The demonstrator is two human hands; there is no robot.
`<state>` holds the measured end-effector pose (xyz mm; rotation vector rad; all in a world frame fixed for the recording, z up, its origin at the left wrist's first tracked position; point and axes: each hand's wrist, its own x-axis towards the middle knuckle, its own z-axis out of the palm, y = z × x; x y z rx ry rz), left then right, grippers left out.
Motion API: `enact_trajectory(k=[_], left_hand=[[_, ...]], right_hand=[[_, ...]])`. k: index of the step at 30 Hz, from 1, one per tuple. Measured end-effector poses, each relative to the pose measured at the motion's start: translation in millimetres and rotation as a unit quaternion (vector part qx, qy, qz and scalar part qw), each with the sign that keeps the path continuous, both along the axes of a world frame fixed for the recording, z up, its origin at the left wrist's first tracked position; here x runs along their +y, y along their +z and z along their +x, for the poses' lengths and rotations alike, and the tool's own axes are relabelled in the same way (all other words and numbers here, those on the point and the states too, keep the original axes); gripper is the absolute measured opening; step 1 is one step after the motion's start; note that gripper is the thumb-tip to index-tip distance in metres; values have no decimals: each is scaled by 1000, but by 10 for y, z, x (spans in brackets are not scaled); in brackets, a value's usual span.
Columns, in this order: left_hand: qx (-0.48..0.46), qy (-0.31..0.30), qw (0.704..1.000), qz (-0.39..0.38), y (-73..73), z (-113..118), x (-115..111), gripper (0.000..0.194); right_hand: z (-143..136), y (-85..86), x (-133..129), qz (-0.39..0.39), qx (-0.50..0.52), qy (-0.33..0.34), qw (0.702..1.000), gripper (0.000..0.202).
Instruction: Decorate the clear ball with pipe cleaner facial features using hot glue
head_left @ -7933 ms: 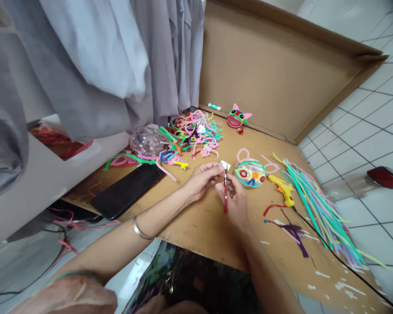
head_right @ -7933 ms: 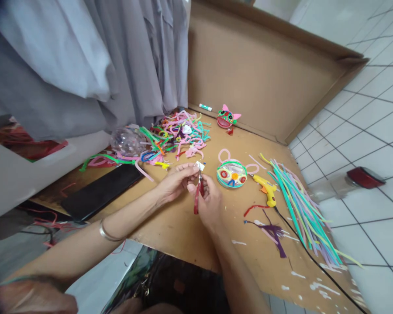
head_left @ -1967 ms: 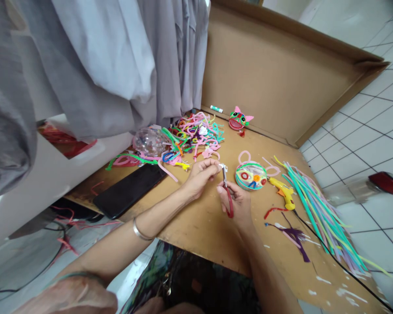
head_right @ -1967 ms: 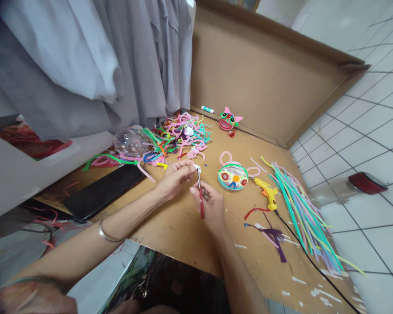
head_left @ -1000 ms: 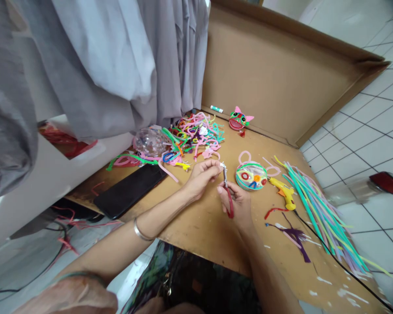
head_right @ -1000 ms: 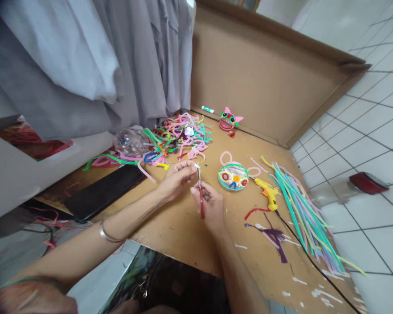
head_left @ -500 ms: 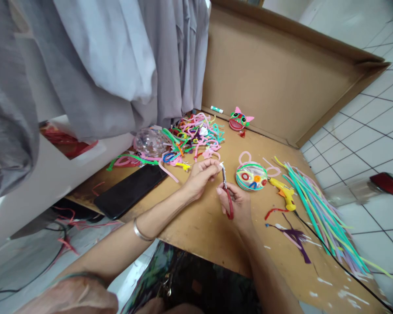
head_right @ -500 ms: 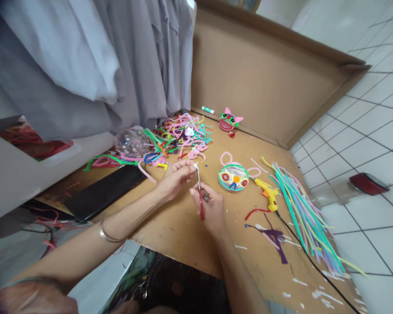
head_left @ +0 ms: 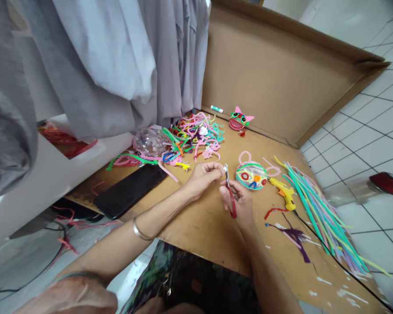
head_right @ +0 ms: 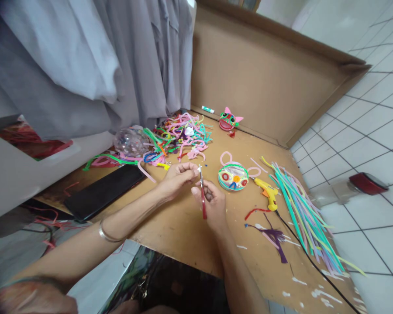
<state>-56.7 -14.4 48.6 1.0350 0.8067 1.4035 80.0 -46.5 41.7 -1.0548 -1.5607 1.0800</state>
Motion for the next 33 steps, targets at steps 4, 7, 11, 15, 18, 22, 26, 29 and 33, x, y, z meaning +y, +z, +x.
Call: enact_trajectory(k=[4,7,11,15,18,22,26,29,33], left_hand=[[0,-19,1000,9,-39,8,9,11],[2,-23,1000,7,-38,3,12,11],[13,-16,1000,0,-23,-2,9,11],[15,-20,1000,-11,-4,-11,6,13],[17,-24,999,-18,16,-19,1,15],[20,-26,999,-19,36,-27,-7,17],[22,-32,999,-19,34,-38,6,18],[28,-36,999,-16,28,-50,23,19],[30,-38,999,-12,31,-63,31,19]], right_hand=[[6,16,11,11,-5,1,1000,41],[10,27,16,14,-8,1,1000,41],[26,19,22,8,-7,1,1000,38],[41,3,28,3,-7,4,1000,36],[46,-9,32,3,-9,5,1000,33],[51,-5,28,-3,-15,7,1000,32],[46,33,14,-8,-25,4,1000,33],[37,58,11,-6,-29,2,1000,34],[32,61,11,-9,-29,5,1000,32]])
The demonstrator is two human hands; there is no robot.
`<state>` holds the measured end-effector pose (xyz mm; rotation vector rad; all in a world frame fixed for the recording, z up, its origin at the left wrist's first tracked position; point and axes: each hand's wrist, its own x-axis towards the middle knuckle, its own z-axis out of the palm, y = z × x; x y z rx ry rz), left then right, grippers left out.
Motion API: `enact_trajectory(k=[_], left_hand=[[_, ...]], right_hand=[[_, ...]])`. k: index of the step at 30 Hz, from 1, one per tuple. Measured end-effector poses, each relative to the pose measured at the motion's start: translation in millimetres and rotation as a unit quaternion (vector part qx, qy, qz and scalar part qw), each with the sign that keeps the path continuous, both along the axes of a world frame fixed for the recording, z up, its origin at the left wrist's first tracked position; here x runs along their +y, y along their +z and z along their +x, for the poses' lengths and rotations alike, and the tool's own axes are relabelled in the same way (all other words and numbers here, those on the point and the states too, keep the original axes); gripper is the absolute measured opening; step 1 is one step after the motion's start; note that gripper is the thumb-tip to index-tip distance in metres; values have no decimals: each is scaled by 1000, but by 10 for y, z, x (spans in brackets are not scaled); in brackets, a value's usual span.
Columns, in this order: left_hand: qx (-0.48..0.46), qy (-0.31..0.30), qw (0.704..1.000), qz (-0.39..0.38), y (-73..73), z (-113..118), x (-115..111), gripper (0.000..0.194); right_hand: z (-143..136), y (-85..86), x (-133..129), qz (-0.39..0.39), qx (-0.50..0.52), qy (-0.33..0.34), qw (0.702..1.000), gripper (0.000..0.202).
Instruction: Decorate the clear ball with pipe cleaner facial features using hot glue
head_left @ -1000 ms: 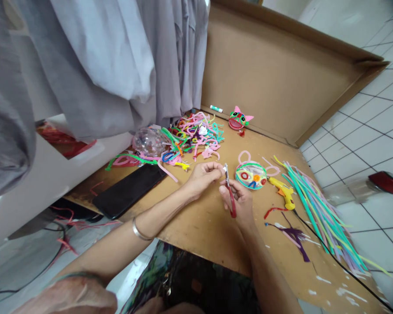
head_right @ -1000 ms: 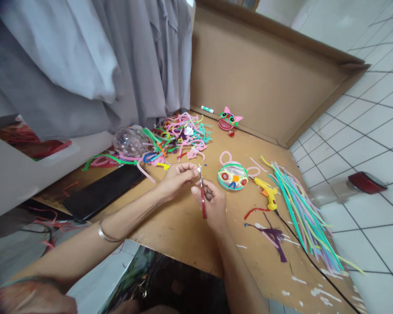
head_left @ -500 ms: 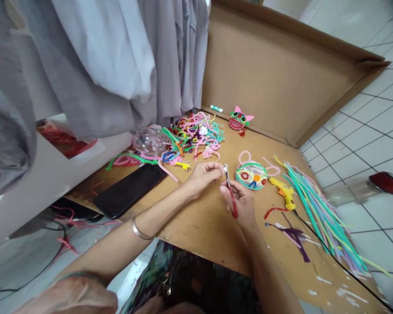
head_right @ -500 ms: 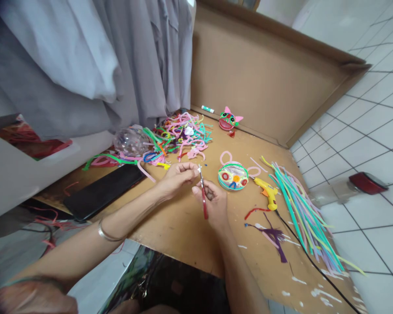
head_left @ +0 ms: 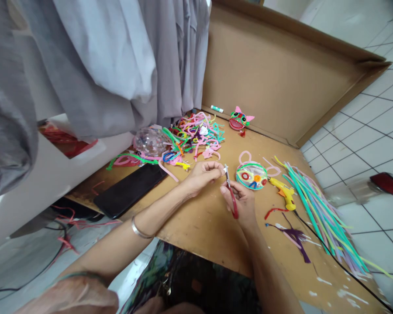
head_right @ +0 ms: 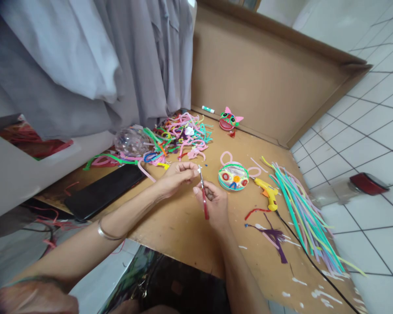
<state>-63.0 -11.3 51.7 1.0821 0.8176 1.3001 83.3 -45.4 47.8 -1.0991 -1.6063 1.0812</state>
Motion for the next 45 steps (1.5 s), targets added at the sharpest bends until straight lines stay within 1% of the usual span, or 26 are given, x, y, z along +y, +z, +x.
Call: enact_trajectory(k=[6,25,30,37,41,45], left_hand=[[-3,1,1000,4,-8,-12,8,19],[-9,15,1000,-4,-3,-20,14,17],[-12,4,1000,-2,-15,-1,2,16],[-13,-21,1000,0,-62,57,-25,14],[-22,-27,999,0,-61,66,-33,14],[-29,-24,999,0,-56,66,-33,13]], right_hand=[[12,-14,-5,-1,5,7,1000,28],[-1,-6,-5,1,-5,-2,1000,33],[8,-12,2,7,2,12,1000,33],[8,-92,12,16,-2,-9,1000,30],[5,-122,13,22,-8,-20,1000,28],[12,-137,17,18,7,-20,1000,26]])
